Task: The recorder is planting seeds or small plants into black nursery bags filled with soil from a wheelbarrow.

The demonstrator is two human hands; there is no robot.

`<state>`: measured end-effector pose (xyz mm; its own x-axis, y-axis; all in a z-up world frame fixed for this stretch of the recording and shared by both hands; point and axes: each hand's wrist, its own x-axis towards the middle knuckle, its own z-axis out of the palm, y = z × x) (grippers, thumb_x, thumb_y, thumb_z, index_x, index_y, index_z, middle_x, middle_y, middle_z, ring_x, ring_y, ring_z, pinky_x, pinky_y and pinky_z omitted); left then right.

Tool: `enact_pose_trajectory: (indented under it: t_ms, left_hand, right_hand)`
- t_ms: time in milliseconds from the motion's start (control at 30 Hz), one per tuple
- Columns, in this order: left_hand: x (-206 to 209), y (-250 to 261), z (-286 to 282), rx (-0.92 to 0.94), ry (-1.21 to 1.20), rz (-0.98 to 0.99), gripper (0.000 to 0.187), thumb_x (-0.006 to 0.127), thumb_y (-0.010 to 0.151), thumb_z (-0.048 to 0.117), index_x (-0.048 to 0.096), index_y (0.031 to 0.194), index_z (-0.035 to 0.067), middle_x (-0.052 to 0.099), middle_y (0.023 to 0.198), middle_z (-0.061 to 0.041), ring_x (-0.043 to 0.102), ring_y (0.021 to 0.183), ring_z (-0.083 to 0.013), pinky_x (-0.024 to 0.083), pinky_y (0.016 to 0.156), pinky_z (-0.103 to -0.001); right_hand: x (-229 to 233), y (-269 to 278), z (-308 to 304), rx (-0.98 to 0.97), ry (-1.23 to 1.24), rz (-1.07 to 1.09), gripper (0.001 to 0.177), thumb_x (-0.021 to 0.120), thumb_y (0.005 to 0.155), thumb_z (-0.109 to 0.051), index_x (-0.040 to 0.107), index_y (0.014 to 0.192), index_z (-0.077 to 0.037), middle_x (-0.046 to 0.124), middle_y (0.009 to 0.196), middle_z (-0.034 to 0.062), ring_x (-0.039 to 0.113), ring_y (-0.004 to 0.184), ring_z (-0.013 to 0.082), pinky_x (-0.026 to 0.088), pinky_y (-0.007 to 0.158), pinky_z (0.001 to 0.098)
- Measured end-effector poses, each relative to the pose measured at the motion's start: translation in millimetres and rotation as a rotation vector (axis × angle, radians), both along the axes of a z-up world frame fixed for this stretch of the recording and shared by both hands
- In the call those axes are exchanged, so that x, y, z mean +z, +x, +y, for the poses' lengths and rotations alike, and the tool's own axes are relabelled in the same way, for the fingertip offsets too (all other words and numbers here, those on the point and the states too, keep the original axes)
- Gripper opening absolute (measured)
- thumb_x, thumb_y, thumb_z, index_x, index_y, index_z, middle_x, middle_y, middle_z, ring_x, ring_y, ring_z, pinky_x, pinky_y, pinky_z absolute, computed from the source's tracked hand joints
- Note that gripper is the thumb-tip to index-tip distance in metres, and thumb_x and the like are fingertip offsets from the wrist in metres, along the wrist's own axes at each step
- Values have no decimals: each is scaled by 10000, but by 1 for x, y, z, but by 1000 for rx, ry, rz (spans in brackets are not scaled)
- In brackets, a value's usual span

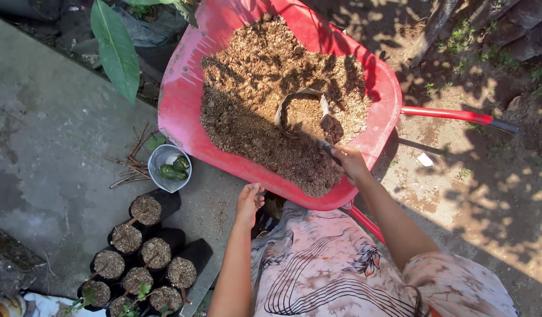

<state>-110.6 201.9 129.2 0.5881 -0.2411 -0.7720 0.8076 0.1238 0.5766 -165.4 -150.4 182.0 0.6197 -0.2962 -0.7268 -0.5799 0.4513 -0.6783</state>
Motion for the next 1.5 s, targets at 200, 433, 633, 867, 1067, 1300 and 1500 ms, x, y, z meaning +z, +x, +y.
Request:
enact_pose_trajectory:
  t_ms: [200,433,633,867,1067,1300,1500]
  left_hand:
    - [-4,6,4,40,12,9,132,647,996,250,648,1059,134,693,967,6,600,681,-61,514,608,-235]
    - [-13,4,-12,74,-4,24,126,650,992,251,651,1053,141,694,961,14,600,667,-59,517,595,-232]
    - [-13,5,-29,46,-18,23,127,651,999,248,656,1061,137,684,949,18,608,673,-58,518,596,-234]
    - [-12,15,-41,28,-20,10,135,642,1003,246,665,1073,133,691,964,10,604,686,-56,520,617,-232]
    - [-11,18,-57,-8,-30,9,122,634,1001,235,659,1069,136,692,976,6,599,687,-65,522,622,-238]
    - [-20,23,-65,-11,-57,17,138,644,998,238,668,1081,132,695,985,-11,601,696,-79,525,622,-250]
    - [-18,24,-66,-31,-59,13,151,648,993,243,652,1095,133,703,994,-5,599,692,-79,520,618,-249]
  right_hand:
    - [-8,53,-5,291,-712,-1,274,593,1020,-227,697,1225,-79,687,800,41,630,655,130,506,567,317]
    - [56,45,5,614,-1324,23,472,624,928,-161,542,1392,-199,621,929,206,655,787,431,521,701,563]
    - [28,29,2,779,-1236,115,414,578,997,-140,566,1375,-308,568,1055,196,668,802,418,533,740,561]
    - [45,51,0,708,-1309,123,482,604,937,-124,569,1377,-318,586,1002,163,677,797,384,558,721,533]
    - [15,68,-20,786,-1311,42,516,550,968,-70,575,1424,-311,577,1019,196,684,734,370,567,672,513]
    - [71,43,-11,705,-1297,177,485,541,946,-102,610,1369,-329,601,984,188,688,790,385,545,728,534]
    - [39,51,-17,822,-1363,61,494,520,918,-38,626,1328,-291,597,995,205,690,804,391,541,706,541]
